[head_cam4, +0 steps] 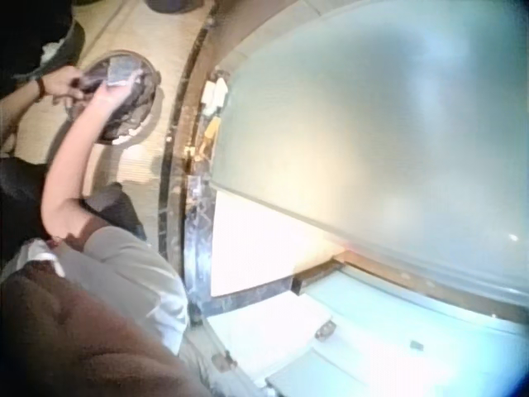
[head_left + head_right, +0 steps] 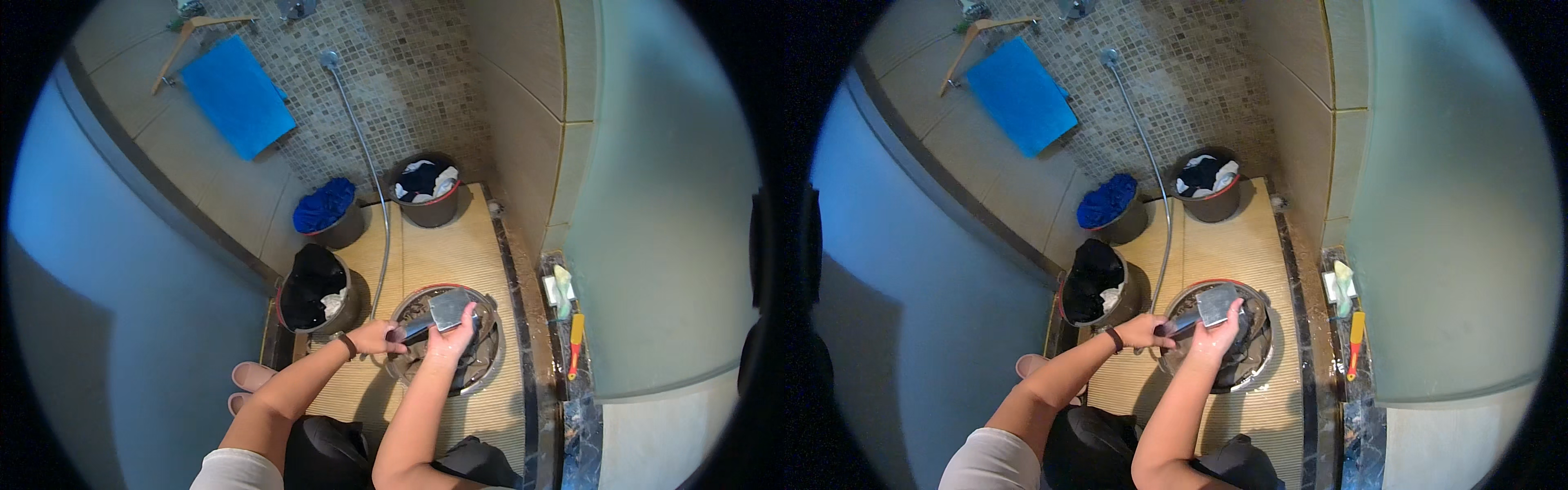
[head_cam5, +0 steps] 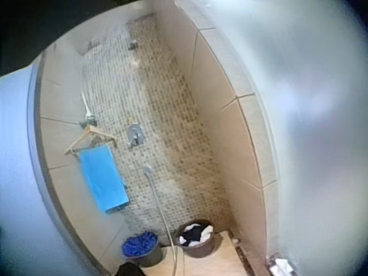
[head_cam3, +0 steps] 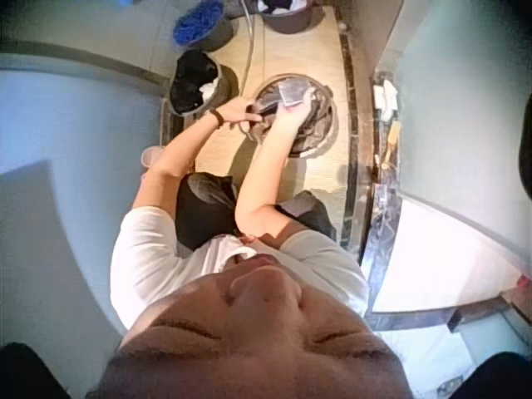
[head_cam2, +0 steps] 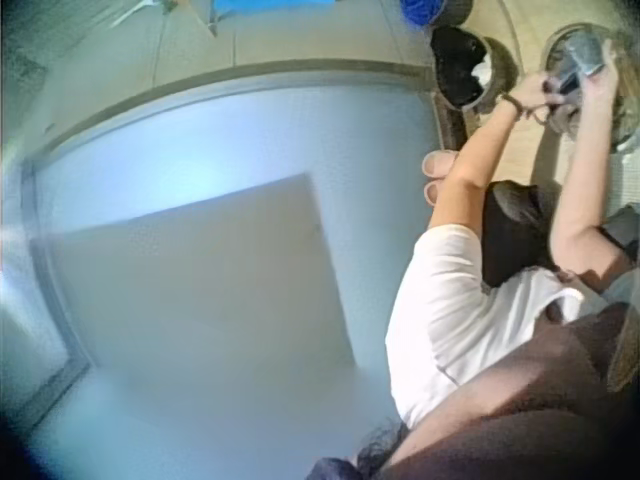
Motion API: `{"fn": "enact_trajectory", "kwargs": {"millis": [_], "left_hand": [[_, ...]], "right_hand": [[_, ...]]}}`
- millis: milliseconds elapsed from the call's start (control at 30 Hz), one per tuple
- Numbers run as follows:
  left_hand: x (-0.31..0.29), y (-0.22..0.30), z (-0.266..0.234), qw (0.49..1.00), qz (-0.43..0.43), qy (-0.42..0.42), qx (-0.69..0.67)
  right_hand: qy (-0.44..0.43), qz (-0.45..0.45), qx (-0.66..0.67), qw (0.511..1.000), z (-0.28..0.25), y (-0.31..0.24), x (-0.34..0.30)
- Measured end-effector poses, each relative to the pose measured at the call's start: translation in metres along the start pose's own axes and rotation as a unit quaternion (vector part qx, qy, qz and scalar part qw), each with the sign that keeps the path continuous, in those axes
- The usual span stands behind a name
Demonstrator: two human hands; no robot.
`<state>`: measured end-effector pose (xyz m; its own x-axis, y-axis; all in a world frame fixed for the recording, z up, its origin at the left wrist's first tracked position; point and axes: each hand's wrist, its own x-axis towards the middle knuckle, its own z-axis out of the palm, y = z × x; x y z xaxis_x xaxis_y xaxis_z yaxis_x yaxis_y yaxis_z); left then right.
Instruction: The person sits on the floor and washes a cloth by hand in a bucket of water. They repeatedly submerge, wring, and scrub the cloth, then rinse it under a handheld shower head.
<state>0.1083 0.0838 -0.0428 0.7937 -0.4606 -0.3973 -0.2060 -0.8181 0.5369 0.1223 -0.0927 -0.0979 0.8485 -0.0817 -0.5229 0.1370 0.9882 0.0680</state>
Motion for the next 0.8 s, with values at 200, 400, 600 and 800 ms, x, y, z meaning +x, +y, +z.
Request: {"fn": "enact_trajectory", "kwargs": {"millis": [200, 400, 600, 800], "left_hand": [[-0.01, 0.0, 0.012, 0.99, -0.027, 0.138, 0.02], [-0.002, 0.01, 0.003, 0.984, 0.028, 0.173, 0.036], [-0.002, -0.012, -0.003, 0.987, 0.04, 0.152, 0.041], [-0.028, 0.057, -0.035, 0.981, 0.003, 0.189, -0.047]], "right_hand": [[-0.057, 0.005, 0.118, 0.991, 0.005, 0.001, -0.011], [-0.095, 0.014, 0.083, 0.992, -0.03, -0.005, 0.039], [0.017, -0.002, 0.103, 0.995, -0.026, 0.003, 0.049], [-0.115, -0.053, -0.321, 0.939, -0.042, -0.067, 0.033]]}}
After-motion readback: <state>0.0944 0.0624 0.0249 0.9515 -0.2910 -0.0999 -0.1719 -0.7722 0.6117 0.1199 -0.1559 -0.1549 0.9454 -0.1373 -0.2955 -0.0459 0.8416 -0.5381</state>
